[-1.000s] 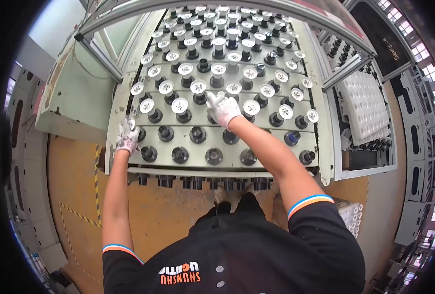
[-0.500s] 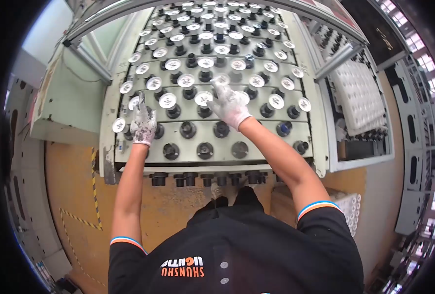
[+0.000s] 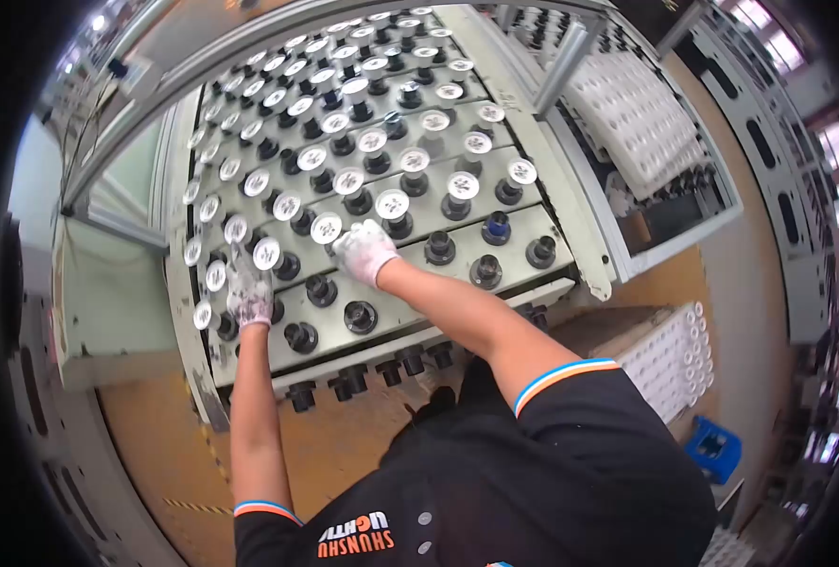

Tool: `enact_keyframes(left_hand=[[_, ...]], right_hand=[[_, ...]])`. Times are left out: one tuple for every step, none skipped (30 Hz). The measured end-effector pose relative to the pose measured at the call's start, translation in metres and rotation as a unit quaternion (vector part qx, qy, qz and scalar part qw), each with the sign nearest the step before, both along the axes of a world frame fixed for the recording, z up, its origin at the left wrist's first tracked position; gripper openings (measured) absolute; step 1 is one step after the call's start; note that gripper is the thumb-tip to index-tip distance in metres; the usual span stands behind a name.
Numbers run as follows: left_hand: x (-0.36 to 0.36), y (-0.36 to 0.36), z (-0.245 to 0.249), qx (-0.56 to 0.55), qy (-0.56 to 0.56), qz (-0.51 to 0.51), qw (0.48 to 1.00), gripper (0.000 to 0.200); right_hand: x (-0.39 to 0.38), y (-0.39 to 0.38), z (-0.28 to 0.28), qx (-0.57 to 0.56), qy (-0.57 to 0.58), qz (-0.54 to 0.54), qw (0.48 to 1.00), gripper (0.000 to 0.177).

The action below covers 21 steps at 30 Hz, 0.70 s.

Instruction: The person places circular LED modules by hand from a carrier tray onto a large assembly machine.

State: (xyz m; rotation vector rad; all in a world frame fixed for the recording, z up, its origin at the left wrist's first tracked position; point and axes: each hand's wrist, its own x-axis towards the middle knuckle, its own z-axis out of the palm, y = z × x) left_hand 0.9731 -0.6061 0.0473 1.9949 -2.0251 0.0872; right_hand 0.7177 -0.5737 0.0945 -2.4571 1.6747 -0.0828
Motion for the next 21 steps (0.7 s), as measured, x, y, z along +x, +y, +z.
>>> enact_keyframes(left_hand=[[0.0,-0.002,0.002,-0.013,0.001,-0.008,1.0,0.064],[-0.001,-0.004,0.003,-0.025,0.001,-0.016,1.0,0.063],[-0.007,0.0,0.015,-0.021,0.005,-0.02,1.0,0.062],[-0.013,0.006,0.03,0.019,0.007,-0.011,1.0,0.056],[-0.02,0.011,0.045,0.059,0.007,-0.001,0.998,0.051],[-0.016,0.007,0.04,0.071,-0.005,-0.007,0.997,0.05],[-0.01,0.004,0.035,0.069,-0.011,-0.017,0.997,0.049],[-0.004,-0.001,0.028,0.058,-0.011,-0.034,0.998,0.048],[-0.001,-0.006,0.022,0.045,-0.01,-0.049,0.998,0.047],[-0.003,-0.01,0.018,0.015,0.002,-0.065,0.998,0.046],[-0.008,-0.012,0.018,-0.018,0.02,-0.084,0.996,0.045],[-0.017,-0.011,0.019,-0.056,0.044,-0.1,0.992,0.044],[-0.029,-0.008,0.022,-0.105,0.075,-0.119,0.984,0.044],[-0.044,-0.002,0.025,-0.151,0.107,-0.136,0.973,0.043],[-0.057,0.009,0.032,-0.203,0.142,-0.144,0.958,0.042],[-0.07,0.021,0.038,-0.225,0.176,-0.159,0.945,0.041],[-0.082,0.032,0.04,-0.233,0.21,-0.177,0.933,0.04],[-0.096,0.047,0.044,-0.236,0.237,-0.194,0.922,0.04],[-0.113,0.061,0.044,-0.216,0.265,-0.227,0.912,0.039],[-0.133,0.078,0.042,-0.176,0.291,-0.272,0.9,0.038],[-0.157,0.095,0.039,-0.129,0.315,-0.311,0.887,0.037]], right_hand=[[-0.001,-0.004,0.003,-0.006,-0.015,-0.022,1.0,0.022],[-0.002,-0.004,0.006,-0.017,-0.036,-0.012,0.999,0.023],[-0.004,0.0,0.006,-0.024,-0.056,-0.003,0.998,0.026],[-0.004,0.002,0.004,0.006,-0.057,0.006,0.998,0.028],[-0.006,0.001,0.002,0.034,-0.06,0.012,0.998,0.032],[-0.009,0.007,0.009,0.014,-0.073,0.011,0.997,0.034],[-0.011,0.017,0.016,-0.008,-0.085,0.005,0.996,0.037],[-0.012,0.024,-0.001,-0.123,-0.153,0.014,0.98,0.036],[-0.02,0.037,-0.019,-0.24,-0.204,0.018,0.949,0.035],[-0.039,0.063,-0.008,-0.257,-0.249,0.009,0.934,0.035],[-0.059,0.09,0.004,-0.278,-0.289,-0.003,0.916,0.037],[-0.077,0.119,-0.001,-0.313,-0.295,-0.069,0.9,0.033],[-0.095,0.147,-0.008,-0.348,-0.3,-0.129,0.879,0.029],[-0.117,0.174,-0.018,-0.336,-0.31,-0.195,0.867,0.02],[-0.148,0.221,0.005,-0.283,-0.35,-0.272,0.85,0.01],[-0.179,0.26,-0.003,-0.288,-0.359,-0.31,0.832,0.008],[-0.201,0.302,-0.011,-0.291,-0.351,-0.379,0.805,0.008],[-0.222,0.352,-0.023,-0.251,-0.281,-0.452,0.808,0.011],[-0.241,0.401,-0.04,-0.221,-0.261,-0.517,0.784,0.015],[-0.259,0.451,-0.079,-0.16,-0.214,-0.566,0.78,0.02],[-0.268,0.493,-0.073,-0.081,-0.22,-0.651,0.722,0.022]])
